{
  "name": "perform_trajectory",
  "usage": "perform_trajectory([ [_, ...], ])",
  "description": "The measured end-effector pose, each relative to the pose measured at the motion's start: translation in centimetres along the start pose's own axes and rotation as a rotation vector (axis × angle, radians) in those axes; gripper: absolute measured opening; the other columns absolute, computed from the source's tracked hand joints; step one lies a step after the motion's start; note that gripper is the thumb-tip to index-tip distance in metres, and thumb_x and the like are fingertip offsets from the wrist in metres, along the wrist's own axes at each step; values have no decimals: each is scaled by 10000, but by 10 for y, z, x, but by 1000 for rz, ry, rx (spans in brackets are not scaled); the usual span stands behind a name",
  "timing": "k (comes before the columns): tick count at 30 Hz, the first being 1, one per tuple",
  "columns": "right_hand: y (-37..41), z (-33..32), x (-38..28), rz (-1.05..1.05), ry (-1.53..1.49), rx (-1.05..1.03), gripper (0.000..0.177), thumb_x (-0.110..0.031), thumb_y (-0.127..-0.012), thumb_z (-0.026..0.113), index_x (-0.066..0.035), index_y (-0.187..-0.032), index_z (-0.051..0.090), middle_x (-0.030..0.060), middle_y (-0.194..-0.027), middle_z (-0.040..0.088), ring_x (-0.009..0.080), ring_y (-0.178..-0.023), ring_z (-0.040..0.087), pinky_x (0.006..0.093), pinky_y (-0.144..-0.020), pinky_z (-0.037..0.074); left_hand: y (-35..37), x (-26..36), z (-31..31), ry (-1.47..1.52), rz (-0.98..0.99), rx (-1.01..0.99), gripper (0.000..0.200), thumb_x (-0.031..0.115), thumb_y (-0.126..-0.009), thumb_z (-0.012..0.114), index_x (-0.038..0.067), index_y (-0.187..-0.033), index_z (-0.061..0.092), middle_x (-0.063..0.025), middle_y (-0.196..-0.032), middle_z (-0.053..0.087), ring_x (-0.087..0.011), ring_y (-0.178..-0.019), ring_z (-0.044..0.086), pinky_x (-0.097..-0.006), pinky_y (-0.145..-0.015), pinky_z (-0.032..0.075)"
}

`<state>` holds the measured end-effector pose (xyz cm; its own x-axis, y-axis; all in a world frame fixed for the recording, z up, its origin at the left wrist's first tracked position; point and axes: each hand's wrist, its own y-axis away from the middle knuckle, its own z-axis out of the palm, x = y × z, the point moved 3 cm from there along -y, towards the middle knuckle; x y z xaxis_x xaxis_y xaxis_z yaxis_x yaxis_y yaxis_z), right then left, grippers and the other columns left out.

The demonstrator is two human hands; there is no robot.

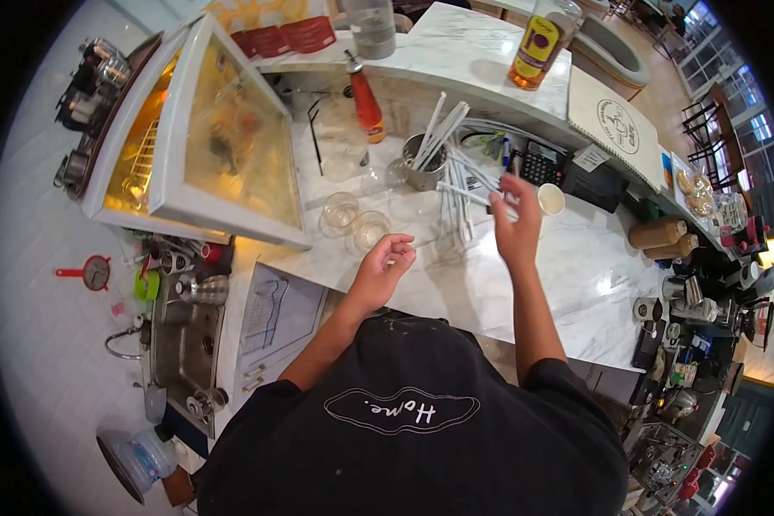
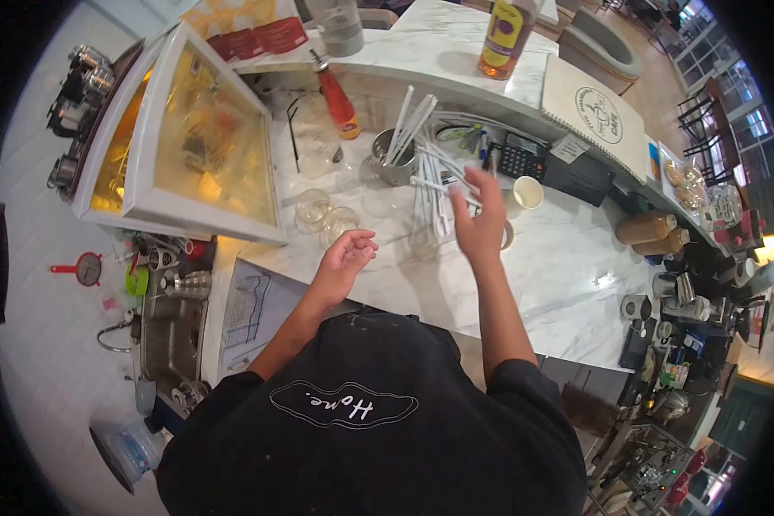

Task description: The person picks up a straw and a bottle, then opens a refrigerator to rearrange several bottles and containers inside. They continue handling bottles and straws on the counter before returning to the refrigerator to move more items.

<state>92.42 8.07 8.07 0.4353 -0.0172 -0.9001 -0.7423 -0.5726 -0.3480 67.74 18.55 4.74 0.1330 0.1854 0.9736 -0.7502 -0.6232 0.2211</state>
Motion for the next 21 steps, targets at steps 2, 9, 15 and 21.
perform_trajectory([
  [2, -45, -16, 0, -59, -18, 92, 395, -136, -897, 734, -28, -1253, 601, 124, -1221, 638, 232, -1119, 629, 369, -913, 519, -25, 12, 17, -21, 32, -62, 338, 186, -1005, 612, 33, -1300, 547, -69, -1138, 628, -144, -1042, 600, -308, -934, 472],
  [9, -189, -32, -5, -76, 32, 259, 655, -233, -857, 774, -2, -1392, 475, 213, -1338, 561, 304, -1229, 575, 408, -951, 516, -108, 40, 66, 64, 38, -97, 354, 181, -995, 634, 29, -1302, 542, -54, -1095, 606, -123, -999, 585, -286, -893, 479],
  [15, -269, -16, 16, -111, 100, 268, 994, -354, -739, 864, 4, -1487, 316, 244, -1375, 539, 314, -1253, 564, 398, -964, 512, -143, 44, 78, 47, 7, -108, 349, 257, -1038, 551, 73, -1333, 519, -56, -1184, 647, -149, -1043, 614, -327, -898, 460],
  [21, -281, -10, 23, -71, -5, 208, 868, -295, -738, 860, 10, -1407, 397, 153, -1101, 691, 248, -989, 682, 353, -891, 532, -141, 25, 70, 51, -108, -94, 355, 267, -1036, 555, 67, -1328, 522, -64, -1197, 649, -162, -1058, 613, -334, -905, 461],
])
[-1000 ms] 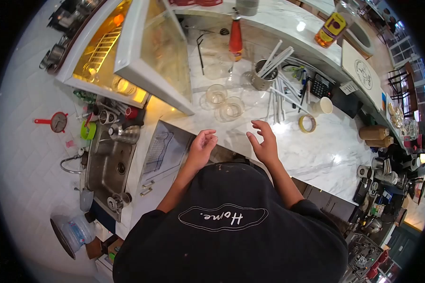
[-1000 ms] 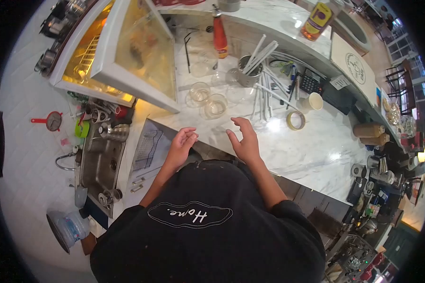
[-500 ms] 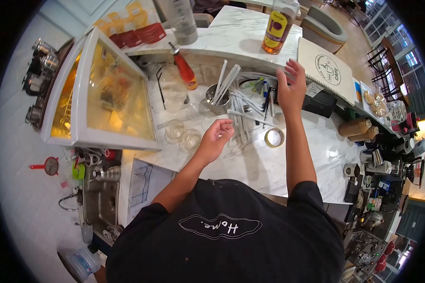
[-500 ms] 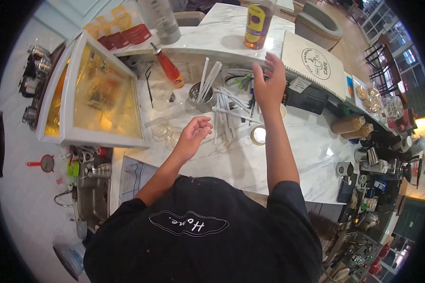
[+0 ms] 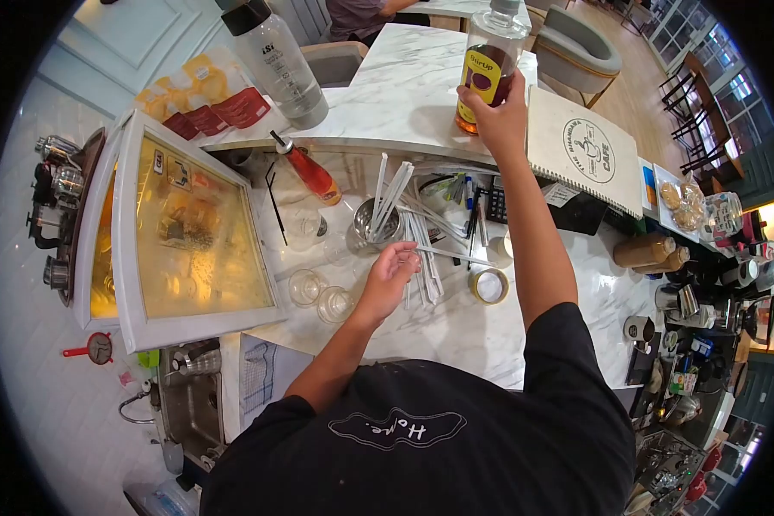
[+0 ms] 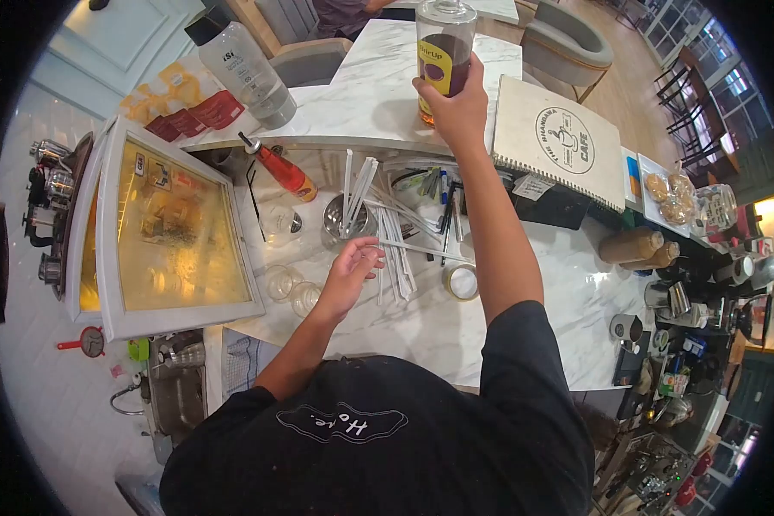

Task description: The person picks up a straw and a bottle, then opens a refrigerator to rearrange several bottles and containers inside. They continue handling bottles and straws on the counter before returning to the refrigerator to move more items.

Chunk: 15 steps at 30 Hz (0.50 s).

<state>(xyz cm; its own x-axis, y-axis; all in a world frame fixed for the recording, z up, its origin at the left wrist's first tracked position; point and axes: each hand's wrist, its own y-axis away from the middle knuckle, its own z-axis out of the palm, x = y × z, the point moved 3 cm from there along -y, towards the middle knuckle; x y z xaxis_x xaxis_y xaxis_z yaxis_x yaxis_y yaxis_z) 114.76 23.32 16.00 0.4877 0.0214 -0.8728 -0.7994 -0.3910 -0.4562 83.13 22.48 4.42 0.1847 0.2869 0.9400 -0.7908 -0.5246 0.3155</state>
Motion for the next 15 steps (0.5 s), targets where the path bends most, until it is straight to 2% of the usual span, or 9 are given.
perform_trajectory([
  [3, 17, -4, -8, -14, -99, 25, 754, -254, -738, 855, 10, -1324, 461, 136, -1071, 685, 211, -945, 673, 343, -850, 534, 7, -4, -6, 35, -11, 10, 328, 191, -1020, 599, 59, -1313, 534, -53, -1127, 630, -142, -1016, 604, -279, -881, 460],
  [5, 29, -13, -4, -24, -129, 9, 720, -232, -738, 853, 8, -1297, 469, 131, -1060, 685, 205, -935, 673, 341, -842, 535, 15, -3, -11, 33, -34, 17, 329, 180, -1021, 593, 49, -1315, 530, -67, -1150, 626, -149, -1041, 600, -288, -909, 465],
  [10, 90, -39, -42, 46, -236, -43, 556, -131, -747, 834, -15, -1151, 470, 95, -989, 657, 146, -925, 656, 311, -805, 541, 44, -7, -12, 12, -7, -63, 346, 172, -1022, 587, 13, -1321, 515, -96, -1188, 607, -173, -1095, 592, -319, -991, 464],
  [15, 174, -51, -87, 156, -401, -131, 524, -11, -741, 777, -25, -1161, 464, 90, -1015, 643, 137, -891, 669, 298, -778, 560, 89, -17, -23, -13, -34, -60, 361, 172, -1022, 587, 9, -1335, 508, -97, -1185, 610, -175, -1097, 591, -321, -996, 466],
])
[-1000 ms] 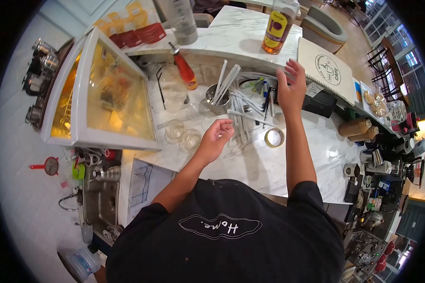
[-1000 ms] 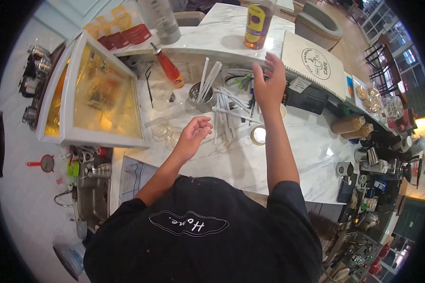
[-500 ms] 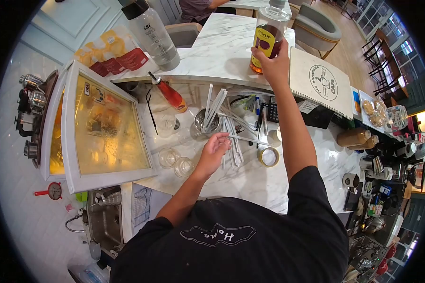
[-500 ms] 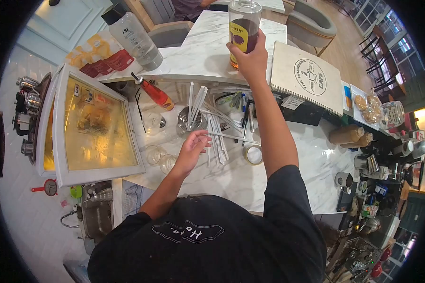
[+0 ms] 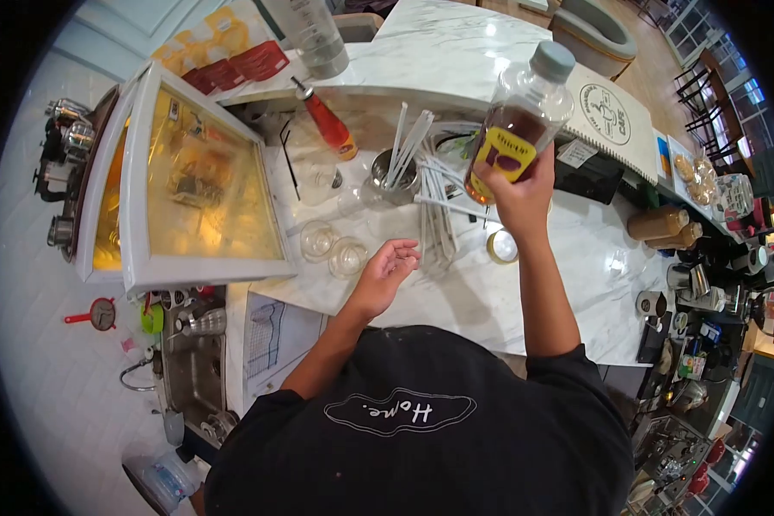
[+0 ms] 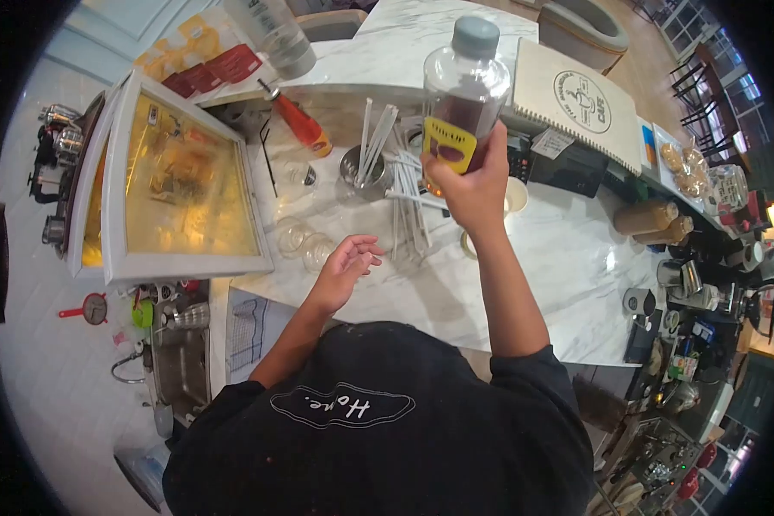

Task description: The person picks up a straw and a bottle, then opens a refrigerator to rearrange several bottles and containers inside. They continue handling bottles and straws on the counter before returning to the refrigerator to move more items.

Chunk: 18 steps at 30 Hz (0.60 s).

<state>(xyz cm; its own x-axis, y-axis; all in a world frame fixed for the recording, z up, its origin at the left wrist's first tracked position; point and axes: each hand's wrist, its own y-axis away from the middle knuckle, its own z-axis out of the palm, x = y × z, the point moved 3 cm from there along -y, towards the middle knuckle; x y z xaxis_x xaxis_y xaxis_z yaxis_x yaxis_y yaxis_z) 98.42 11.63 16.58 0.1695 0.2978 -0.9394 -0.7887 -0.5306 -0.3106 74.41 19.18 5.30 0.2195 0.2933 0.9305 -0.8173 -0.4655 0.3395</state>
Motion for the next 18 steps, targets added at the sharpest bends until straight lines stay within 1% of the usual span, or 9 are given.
perform_trajectory([
  [2, 35, 6, 6, 35, -34, -35, 537, 0, -732, 779, -29, -1167, 467, 80, -1016, 635, 136, -893, 666, 293, -769, 559, 18, -17, -9, -17, -6, 22, 357, 223, -1031, 561, 48, -1339, 514, -77, -1198, 633, -171, -1091, 603, -330, -950, 455],
  [3, 51, 10, 5, 64, -23, -75, 579, 0, -724, 785, -36, -1202, 459, 78, -1030, 625, 142, -893, 664, 295, -765, 560, 28, -21, -13, -21, -7, 41, 356, 248, -1035, 548, 68, -1341, 517, -67, -1205, 644, -170, -1088, 609, -334, -928, 450],
  [6, 95, 29, 4, 169, -32, -143, 625, -9, -725, 790, -37, -1244, 443, 81, -1065, 615, 150, -896, 663, 293, -754, 559, 60, -30, -26, 5, -2, 85, 355, 241, -1036, 545, 66, -1344, 522, -68, -1201, 647, -171, -1090, 610, -332, -926, 450],
  [7, 108, 36, -2, 238, -7, -166, 664, -25, -723, 800, -31, -1272, 426, 88, -1099, 609, 159, -915, 662, 303, -772, 559, 70, -33, -31, 10, -12, 110, 355, 240, -1036, 544, 66, -1345, 522, -70, -1201, 647, -170, -1088, 609, -331, -924, 450],
  [10, 140, 56, 11, 268, -40, -253, 666, -43, -721, 811, -28, -1271, 436, 92, -1113, 613, 167, -937, 660, 318, -806, 555, 95, -39, -48, 33, -28, 189, 355, 238, -1038, 543, 64, -1347, 523, -74, -1198, 646, -168, -1080, 608, -330, -918, 450],
  [11, 149, 63, 13, 317, -38, -292, 674, -63, -716, 826, -24, -1272, 447, 97, -1136, 614, 174, -973, 653, 334, -842, 548, 102, -41, -56, 45, -27, 218, 355, 238, -1038, 542, 64, -1346, 523, -75, -1197, 646, -166, -1077, 608, -329, -918, 450],
  [15, 175, 95, 21, 311, 6, -385, 716, -91, -700, 850, -17, -1287, 447, 99, -1159, 614, 183, -1022, 640, 343, -866, 541, 134, -49, -88, 83, 11, 334, 350, 238, -1037, 544, 68, -1342, 529, -69, -1195, 646, -158, -1071, 610, -314, -895, 461],
  [18, 193, 127, 20, 369, -26, -474, 715, -98, -691, 856, -11, -1277, 455, 99, -1155, 616, 187, -1023, 641, 345, -870, 538, 162, -55, -112, 90, 17, 414, 341, 239, -1038, 542, 73, -1337, 535, -60, -1193, 648, -151, -1064, 614, -306, -886, 466],
])
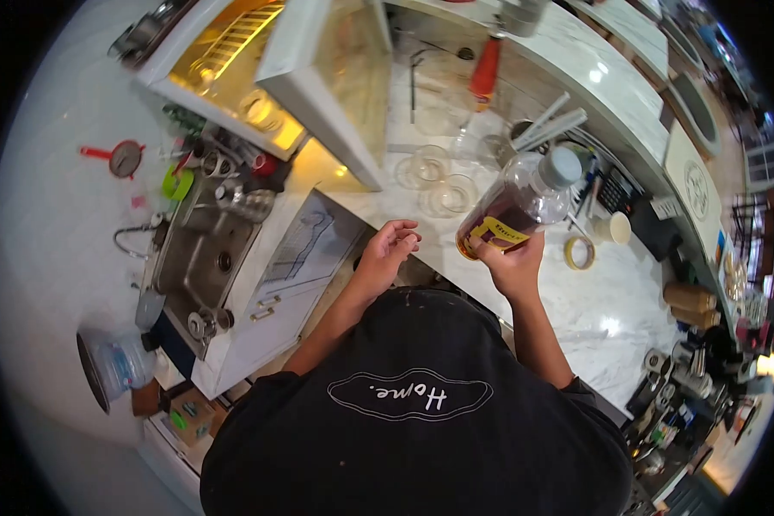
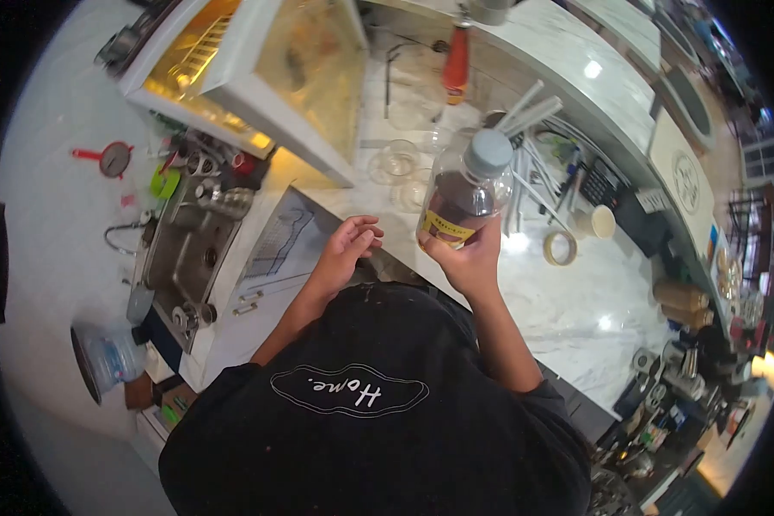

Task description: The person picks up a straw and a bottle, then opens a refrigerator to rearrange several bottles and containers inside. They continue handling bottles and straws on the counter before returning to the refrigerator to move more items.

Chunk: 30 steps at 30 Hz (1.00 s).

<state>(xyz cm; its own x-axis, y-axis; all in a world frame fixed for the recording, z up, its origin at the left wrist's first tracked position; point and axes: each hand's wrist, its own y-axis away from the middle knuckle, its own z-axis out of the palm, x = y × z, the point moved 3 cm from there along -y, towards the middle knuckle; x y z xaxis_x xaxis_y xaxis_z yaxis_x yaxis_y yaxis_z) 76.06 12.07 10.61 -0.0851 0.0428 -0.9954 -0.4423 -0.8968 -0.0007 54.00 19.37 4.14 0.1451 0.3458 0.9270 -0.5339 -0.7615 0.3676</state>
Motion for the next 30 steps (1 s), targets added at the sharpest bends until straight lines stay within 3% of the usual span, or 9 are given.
perform_trajectory([
  [5, 1, 64, 17, 47, 48, -246, 765, -94, -685, 856, -3, -1316, 434, 123, -1217, 608, 190, -1073, 632, 358, -922, 529, 18, -1, -63, 30, 3, 102, 333, 258, -1044, 543, 84, -1328, 543, -47, -1186, 653, -146, -1060, 619, -307, -891, 469],
  [10, 3, 139, 20, 43, 14, -297, 781, -88, -696, 857, -1, -1337, 420, 125, -1230, 604, 211, -1126, 624, 374, -970, 513, 27, 2, -127, 98, 12, 193, 336, 253, -1022, 596, 71, -1301, 560, -35, -1127, 665, -118, -1006, 619, -263, -830, 452],
  [15, -9, 204, 37, 67, -5, -356, 759, -92, -707, 858, -4, -1328, 430, 125, -1230, 606, 211, -1102, 631, 375, -963, 512, 41, 17, -202, 84, 52, 283, 358, 310, -1035, 564, 89, -1317, 554, -40, -1158, 659, -138, -1042, 615, -298, -876, 458],
  [22, -29, 272, 62, -5, 5, -247, 734, -95, -724, 846, -14, -1330, 438, 118, -1222, 614, 216, -1097, 630, 371, -960, 505, 54, 13, -288, 9, 56, 323, 366, 338, -1044, 532, 100, -1321, 550, -55, -1191, 648, -156, -1071, 608, -331, -919, 454],
  [28, -61, 307, 82, -34, 128, -95, 745, -148, -723, 845, -20, -1333, 436, 131, -1209, 607, 241, -1102, 618, 382, -973, 476, 65, 6, -311, 27, 9, 311, 342, 314, -1053, 514, 105, -1322, 546, -64, -1192, 645, -167, -1080, 609, -346, -927, 455],
  [30, -81, 315, 88, -141, 213, -33, 722, -175, -730, 842, -20, -1309, 439, 145, -1173, 615, 262, -1071, 620, 397, -960, 473, 65, 5, -315, 39, 0, 309, 334, 301, -1056, 507, 103, -1322, 544, -67, -1194, 642, -171, -1085, 609, -348, -929, 456],
])
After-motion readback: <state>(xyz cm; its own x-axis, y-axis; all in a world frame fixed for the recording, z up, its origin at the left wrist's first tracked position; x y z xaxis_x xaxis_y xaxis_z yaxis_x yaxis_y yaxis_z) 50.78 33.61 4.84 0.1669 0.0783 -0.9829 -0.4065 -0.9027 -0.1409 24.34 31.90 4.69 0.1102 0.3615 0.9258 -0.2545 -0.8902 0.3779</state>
